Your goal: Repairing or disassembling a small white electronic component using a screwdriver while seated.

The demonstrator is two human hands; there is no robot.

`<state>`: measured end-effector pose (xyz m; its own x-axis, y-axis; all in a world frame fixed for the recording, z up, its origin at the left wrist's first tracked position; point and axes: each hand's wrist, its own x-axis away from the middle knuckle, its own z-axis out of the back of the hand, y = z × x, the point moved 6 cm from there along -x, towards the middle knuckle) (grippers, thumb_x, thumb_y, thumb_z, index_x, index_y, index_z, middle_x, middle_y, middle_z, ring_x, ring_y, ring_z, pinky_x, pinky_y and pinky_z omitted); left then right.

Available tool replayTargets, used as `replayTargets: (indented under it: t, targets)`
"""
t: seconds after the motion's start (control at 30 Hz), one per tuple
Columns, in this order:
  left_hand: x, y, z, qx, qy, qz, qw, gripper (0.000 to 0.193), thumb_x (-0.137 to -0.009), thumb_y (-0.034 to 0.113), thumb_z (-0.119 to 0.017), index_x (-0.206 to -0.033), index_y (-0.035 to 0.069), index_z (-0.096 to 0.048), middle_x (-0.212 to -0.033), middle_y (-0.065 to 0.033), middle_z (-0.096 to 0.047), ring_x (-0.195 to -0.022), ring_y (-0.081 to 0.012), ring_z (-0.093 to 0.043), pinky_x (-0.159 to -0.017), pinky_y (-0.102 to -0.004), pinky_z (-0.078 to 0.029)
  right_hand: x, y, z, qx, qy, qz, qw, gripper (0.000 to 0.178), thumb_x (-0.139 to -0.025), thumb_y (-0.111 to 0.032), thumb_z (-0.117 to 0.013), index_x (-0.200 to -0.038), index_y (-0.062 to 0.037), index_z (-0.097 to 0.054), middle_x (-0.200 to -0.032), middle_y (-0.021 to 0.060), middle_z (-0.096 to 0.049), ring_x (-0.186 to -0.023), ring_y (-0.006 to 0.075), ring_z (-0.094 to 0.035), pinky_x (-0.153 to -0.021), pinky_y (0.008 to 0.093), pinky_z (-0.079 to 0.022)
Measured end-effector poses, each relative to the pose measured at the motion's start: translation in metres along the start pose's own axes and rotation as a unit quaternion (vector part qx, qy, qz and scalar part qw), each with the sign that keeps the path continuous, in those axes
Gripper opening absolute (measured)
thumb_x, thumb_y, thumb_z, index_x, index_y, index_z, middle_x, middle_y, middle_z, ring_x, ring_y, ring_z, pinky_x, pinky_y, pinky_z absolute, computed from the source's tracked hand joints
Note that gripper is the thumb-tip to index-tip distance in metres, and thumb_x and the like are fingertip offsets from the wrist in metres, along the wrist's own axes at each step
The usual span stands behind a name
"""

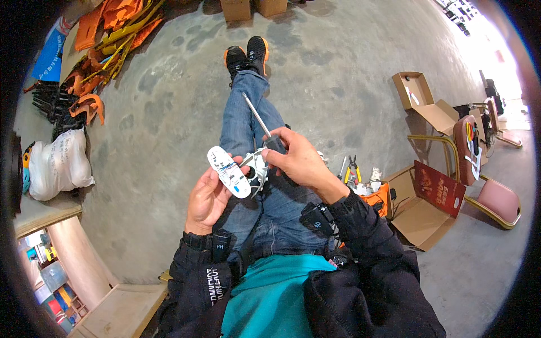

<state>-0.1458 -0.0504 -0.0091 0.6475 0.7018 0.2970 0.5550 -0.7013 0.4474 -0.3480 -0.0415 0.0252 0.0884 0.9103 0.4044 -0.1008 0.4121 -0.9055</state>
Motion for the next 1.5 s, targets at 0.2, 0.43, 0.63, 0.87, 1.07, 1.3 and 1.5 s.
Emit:
replayTargets:
  t: [0.2,0.43,0.63,0.87,1.07,1.3,1.5]
  targets:
    - [0.000,-0.001,0.002,-0.032,-0.004,-0.019,0.999,0.055,-0.099,0.026,-0.056,-0.143,0.000,-0.036,-0.141,-0.0205,-0.047,-0.128,-0.0351,-0.052,-0.105,-0.0456,-0.047,0.006,-0.006,0.002,0.004,-0.036,-0.032,0.999,0.034,-0.091,-0.015,-0.066,-0.121,-0.0003,-0.058,-0.082,0.0034,-0.061,-0.068,0.0085,-0.058,-0.058,0.0250,-0.049]
    - [-0.001,0.005,0.010,-0.033,-0.010,-0.046,0.998,0.062,-0.097,0.029,-0.059,-0.145,0.001,-0.034,-0.137,-0.0181,-0.051,-0.124,-0.0341,-0.055,-0.103,-0.0503,-0.048,0.016,-0.012,0.032,0.021,-0.001,-0.010,1.000,0.043,-0.089,-0.013,-0.063,-0.129,-0.0001,-0.054,-0.090,0.0063,-0.061,-0.076,0.0118,-0.058,-0.066,0.0271,-0.047]
    - [-0.001,0.013,0.010,-0.019,-0.019,-0.063,0.998,0.062,-0.097,0.030,-0.059,-0.145,0.001,-0.033,-0.136,-0.0177,-0.051,-0.122,-0.0349,-0.056,-0.102,-0.0525,-0.049,0.049,-0.057,0.042,0.147,-0.053,0.066,0.986,0.052,-0.083,-0.010,-0.068,-0.134,-0.0070,-0.054,-0.109,0.0084,-0.060,-0.098,0.0170,-0.054,-0.087,0.0305,-0.046]
    - [-0.001,0.017,0.014,-0.003,-0.034,-0.075,0.997,0.065,-0.095,0.033,-0.061,-0.145,0.001,-0.033,-0.134,-0.0173,-0.053,-0.119,-0.0330,-0.059,-0.100,-0.0496,-0.051,0.061,-0.056,0.046,0.088,-0.067,0.007,0.994,0.038,-0.080,-0.014,-0.071,-0.115,-0.0005,-0.063,-0.108,0.0072,-0.065,-0.099,0.0162,-0.059,-0.093,0.0319,-0.046]
    - [0.003,0.024,0.013,-0.016,-0.016,-0.092,0.996,0.069,-0.094,0.034,-0.063,-0.145,0.000,-0.033,-0.133,-0.0169,-0.054,-0.115,-0.0310,-0.062,-0.096,-0.0459,-0.054,0.068,-0.076,0.046,0.080,-0.024,0.081,0.993,0.033,-0.078,-0.011,-0.069,-0.109,0.0001,-0.065,-0.109,0.0094,-0.066,-0.107,0.0187,-0.060,-0.097,0.0332,-0.045]
    - [0.005,0.027,0.013,-0.007,-0.002,-0.094,0.996,0.069,-0.094,0.033,-0.064,-0.145,0.000,-0.033,-0.133,-0.0172,-0.053,-0.113,-0.0311,-0.063,-0.096,-0.0452,-0.055,0.069,-0.083,0.043,0.078,0.017,0.144,0.986,0.030,-0.076,-0.007,-0.070,-0.104,0.0013,-0.064,-0.108,0.0110,-0.066,-0.103,0.0181,-0.062,-0.094,0.0315,-0.047]
    - [0.009,0.028,0.014,-0.001,-0.007,-0.103,0.995,0.069,-0.094,0.033,-0.063,-0.146,0.000,-0.032,-0.133,-0.0176,-0.054,-0.111,-0.0306,-0.063,-0.093,-0.0455,-0.056,0.071,-0.088,0.042,0.025,0.060,0.144,0.988,0.034,-0.080,-0.006,-0.072,-0.110,0.0015,-0.059,-0.108,0.0103,-0.066,-0.098,0.0160,-0.064,-0.089,0.0291,-0.050]
